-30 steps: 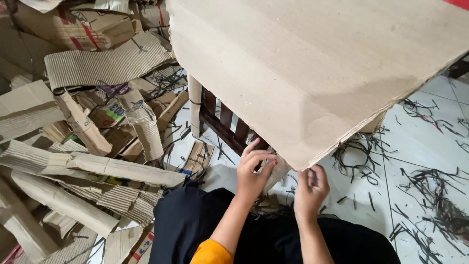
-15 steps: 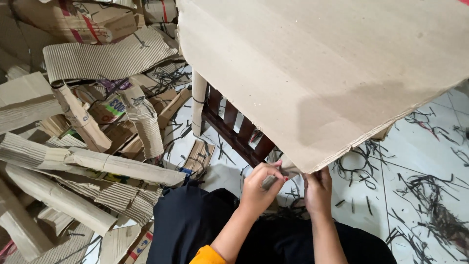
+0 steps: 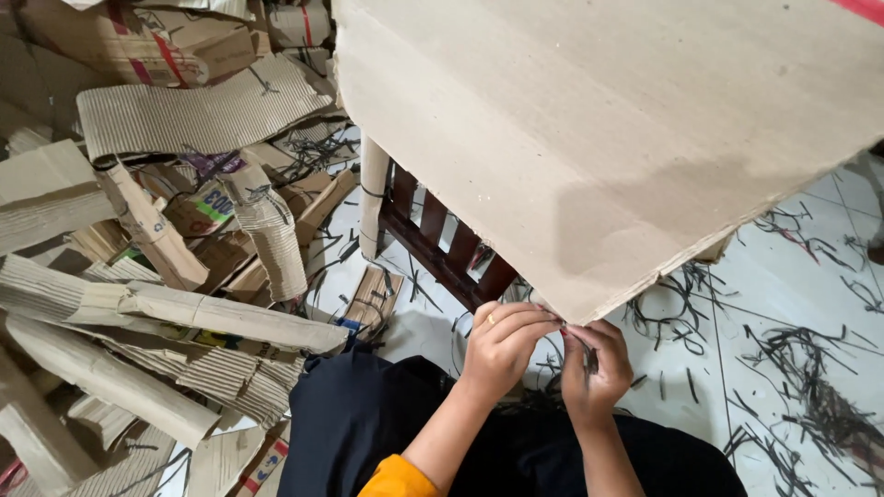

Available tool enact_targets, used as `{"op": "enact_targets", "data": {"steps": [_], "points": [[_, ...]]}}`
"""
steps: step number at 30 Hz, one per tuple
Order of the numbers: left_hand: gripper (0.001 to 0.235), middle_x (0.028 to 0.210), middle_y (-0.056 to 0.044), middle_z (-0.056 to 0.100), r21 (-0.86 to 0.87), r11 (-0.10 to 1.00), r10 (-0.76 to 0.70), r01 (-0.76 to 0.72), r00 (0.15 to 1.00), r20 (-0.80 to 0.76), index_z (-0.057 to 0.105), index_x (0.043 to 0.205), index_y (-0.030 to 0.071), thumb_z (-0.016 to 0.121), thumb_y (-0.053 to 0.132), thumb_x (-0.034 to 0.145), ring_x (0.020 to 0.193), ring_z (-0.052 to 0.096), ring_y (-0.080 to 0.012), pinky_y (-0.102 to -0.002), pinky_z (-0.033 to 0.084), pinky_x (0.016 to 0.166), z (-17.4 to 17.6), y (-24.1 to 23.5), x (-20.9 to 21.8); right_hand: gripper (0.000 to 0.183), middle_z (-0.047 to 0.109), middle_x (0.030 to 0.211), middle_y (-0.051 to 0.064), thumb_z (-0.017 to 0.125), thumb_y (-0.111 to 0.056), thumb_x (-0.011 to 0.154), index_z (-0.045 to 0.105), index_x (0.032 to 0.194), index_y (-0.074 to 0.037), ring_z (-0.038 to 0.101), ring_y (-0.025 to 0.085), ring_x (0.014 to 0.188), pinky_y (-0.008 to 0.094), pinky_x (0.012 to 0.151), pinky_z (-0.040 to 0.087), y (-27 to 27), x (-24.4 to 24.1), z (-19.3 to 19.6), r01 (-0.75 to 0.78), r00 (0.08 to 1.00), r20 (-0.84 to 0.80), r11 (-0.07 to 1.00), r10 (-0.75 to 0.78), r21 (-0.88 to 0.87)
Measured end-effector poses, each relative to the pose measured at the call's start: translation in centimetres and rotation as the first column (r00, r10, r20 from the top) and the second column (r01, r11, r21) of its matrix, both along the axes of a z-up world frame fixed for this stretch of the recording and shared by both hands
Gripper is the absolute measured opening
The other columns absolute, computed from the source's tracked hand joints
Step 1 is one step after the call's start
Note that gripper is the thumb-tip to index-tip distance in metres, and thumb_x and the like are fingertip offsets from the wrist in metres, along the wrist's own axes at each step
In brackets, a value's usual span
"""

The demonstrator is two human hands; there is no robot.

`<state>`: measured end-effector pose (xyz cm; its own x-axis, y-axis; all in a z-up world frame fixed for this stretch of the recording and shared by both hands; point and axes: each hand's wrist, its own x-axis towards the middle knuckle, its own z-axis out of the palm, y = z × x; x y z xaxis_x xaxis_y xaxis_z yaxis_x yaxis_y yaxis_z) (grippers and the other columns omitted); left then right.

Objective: The person sits on the floor and wraps a long strip of corrugated cardboard around a vertical post of a larger cardboard structure. They secure the strip by tying it with black string and use scissors to cut the excess string.

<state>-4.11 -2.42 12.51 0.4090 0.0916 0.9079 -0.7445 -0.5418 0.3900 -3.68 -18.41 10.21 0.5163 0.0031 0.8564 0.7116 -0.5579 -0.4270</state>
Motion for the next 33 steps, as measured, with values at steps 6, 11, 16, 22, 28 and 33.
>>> {"op": "enact_targets", "data": {"steps": [6, 11, 16, 22, 28, 33], "points": [[0.02, 0.104, -0.004, 0.073, 0.026, 0.996, -0.089, 0.087, 0.995, 0.047, 0.073, 0.104, 0.007, 0.054, 0.002, 0.106, 0.095, 0.071, -0.0225, -0.035, 0.051, 0.08, 1.7, -0.7, 0.2, 0.006, 0.073, 0.103, 0.015, 0.067, 0.002, 0.098, 0.071, 0.102, 0.001, 0.072, 0.027, 0.097, 0.037, 0.09, 0.06, -0.5, -0.9, 2.8, -0.043, 0.999, -0.035, 0.998, 0.042, -0.04], [0.021, 0.089, 0.002, 0.071, 0.085, 0.974, -0.209, 0.208, 0.978, 0.001, 0.066, 0.093, 0.01, 0.054, 0.004, 0.108, 0.087, 0.066, -0.0196, -0.032, 0.047, 0.08, 2.4, -0.7, 0.6, 0.012, 0.073, 0.103, 0.014, 0.062, 0.002, 0.097, 0.073, 0.096, -0.001, 0.071, 0.028, 0.084, 0.038, 0.078, 0.062, -1.4, -2.4, 5.9, -0.139, 0.977, 0.11, 0.937, 0.182, -0.319], [0.016, 0.088, -0.001, 0.06, -0.028, 0.969, -0.245, 0.244, 0.968, -0.059, 0.05, 0.094, 0.009, 0.056, -0.004, 0.101, 0.073, 0.054, -0.0196, -0.036, 0.044, 0.086, 0.5, -1.7, 1.4, 0.013, 0.072, 0.109, 0.016, 0.065, 0.004, 0.095, 0.073, 0.101, -0.004, 0.074, 0.025, 0.09, 0.031, 0.078, 0.064, -3.2, -0.5, 5.7, -0.151, 0.987, -0.008, 0.906, 0.161, -0.395], [0.021, 0.096, -0.002, 0.065, 0.038, 0.991, -0.118, 0.126, 0.98, -0.163, 0.055, 0.102, 0.008, 0.072, 0.02, 0.098, 0.097, 0.064, -0.0256, -0.044, 0.047, 0.105, 1.1, -0.8, 0.4, 0.011, 0.073, 0.089, 0.013, 0.077, 0.009, 0.091, 0.069, 0.097, 0.003, 0.07, 0.02, 0.077, 0.03, 0.072, 0.058, -1.9, 0.0, 4.9, 0.0, 0.997, -0.081, 0.996, -0.007, -0.09], [0.014, 0.102, 0.001, 0.068, 0.034, 0.992, -0.117, 0.124, 0.979, -0.169, 0.058, 0.107, 0.011, 0.07, 0.015, 0.1, 0.099, 0.066, -0.0192, -0.04, 0.047, 0.102, 1.2, -0.2, -0.1, 0.006, 0.071, 0.092, 0.005, 0.07, -0.001, 0.095, 0.074, 0.097, -0.004, 0.068, 0.017, 0.082, 0.029, 0.074, 0.054, -2.4, 0.1, 5.8, -0.135, 0.959, -0.276, 0.955, 0.059, -0.264], [0.017, 0.096, 0.004, 0.07, 0.034, 0.995, -0.09, 0.099, 0.977, -0.195, 0.061, 0.094, 0.014, 0.066, 0.029, 0.101, 0.098, 0.069, -0.019, -0.034, 0.044, 0.089, 2.8, 0.1, -1.5, 0.016, 0.068, 0.096, 0.005, 0.059, -0.011, 0.099, 0.072, 0.105, -0.003, 0.066, 0.018, 0.084, 0.032, 0.073, 0.053, -4.4, 0.2, 5.6, -0.324, 0.796, -0.599, 0.893, 0.08, -0.311]]}}
